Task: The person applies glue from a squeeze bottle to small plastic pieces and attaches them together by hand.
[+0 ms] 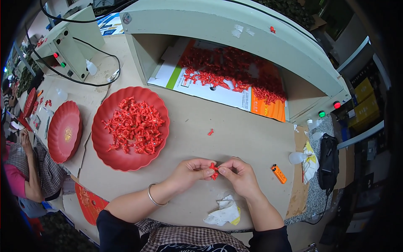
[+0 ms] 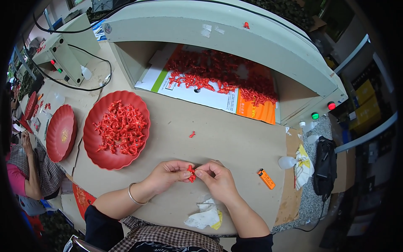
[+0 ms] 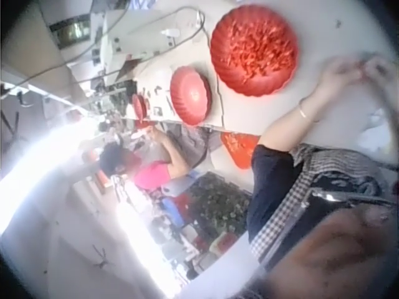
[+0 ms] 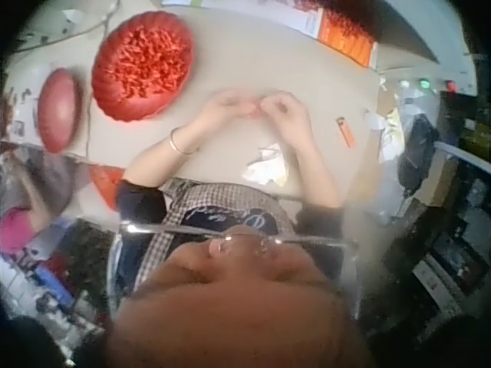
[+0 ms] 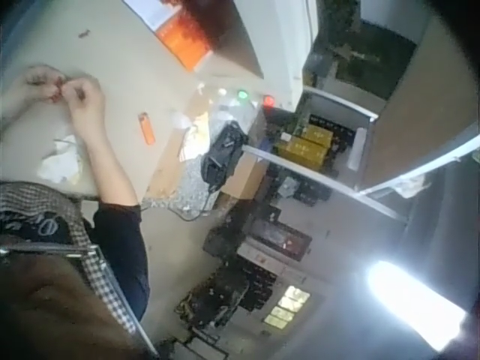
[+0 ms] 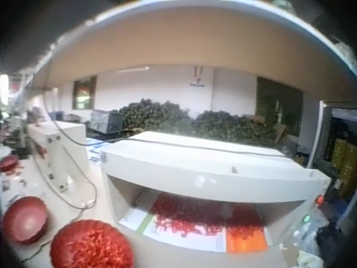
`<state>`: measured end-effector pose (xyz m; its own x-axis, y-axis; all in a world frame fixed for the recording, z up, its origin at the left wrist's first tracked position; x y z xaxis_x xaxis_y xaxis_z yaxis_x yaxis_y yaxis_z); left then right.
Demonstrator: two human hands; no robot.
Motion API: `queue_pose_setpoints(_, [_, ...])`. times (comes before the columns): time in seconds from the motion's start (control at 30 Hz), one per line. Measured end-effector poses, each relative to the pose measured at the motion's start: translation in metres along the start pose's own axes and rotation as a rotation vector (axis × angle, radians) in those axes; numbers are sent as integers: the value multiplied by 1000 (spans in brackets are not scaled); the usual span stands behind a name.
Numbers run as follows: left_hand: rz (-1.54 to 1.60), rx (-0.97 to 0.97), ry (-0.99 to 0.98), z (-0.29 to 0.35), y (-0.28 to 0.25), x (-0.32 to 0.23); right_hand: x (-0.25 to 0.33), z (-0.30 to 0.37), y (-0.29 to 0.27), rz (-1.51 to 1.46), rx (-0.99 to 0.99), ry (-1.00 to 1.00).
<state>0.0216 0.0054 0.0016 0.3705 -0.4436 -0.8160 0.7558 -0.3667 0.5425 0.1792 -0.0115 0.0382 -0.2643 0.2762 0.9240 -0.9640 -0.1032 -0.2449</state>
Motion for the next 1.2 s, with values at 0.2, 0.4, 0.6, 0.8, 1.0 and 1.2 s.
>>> queue_pose_setpoints(0.2, [-1, -13, 0, 1, -1, -1, -1, -1, 2, -10, 15, 9])
queue_pose_setpoints(0.4, [18, -13, 9, -1, -1, 2, 2, 0, 2, -31, 7, 6])
queue_pose_setpoints(0.6, [6, -2, 5, -1, 0, 2, 4, 1, 2, -20, -1, 23])
queue_pose_setpoints(0.8, [5, 2, -12, 0, -1, 2, -2, 0, 2, -18, -2, 28])
queue_pose_setpoints(1.0, [4, 19, 14, -2, 1, 3, 2, 2, 0, -19, -27, 28])
queue_pose_setpoints(1.2, [31, 10, 17, 1, -3, 4, 2, 0, 2, 19, -11, -11])
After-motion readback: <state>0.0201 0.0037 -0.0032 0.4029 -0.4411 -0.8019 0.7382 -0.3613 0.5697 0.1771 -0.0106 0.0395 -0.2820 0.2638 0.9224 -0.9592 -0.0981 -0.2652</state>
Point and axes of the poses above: each hand's wrist, its own z-axis away from the middle knuckle, its own y-axis out of the palm, x = y × z, the point moved 3 cm from there along -z, towards the middle knuckle, and after that the axes turned 9 degrees about y, right-handed, at the moved point
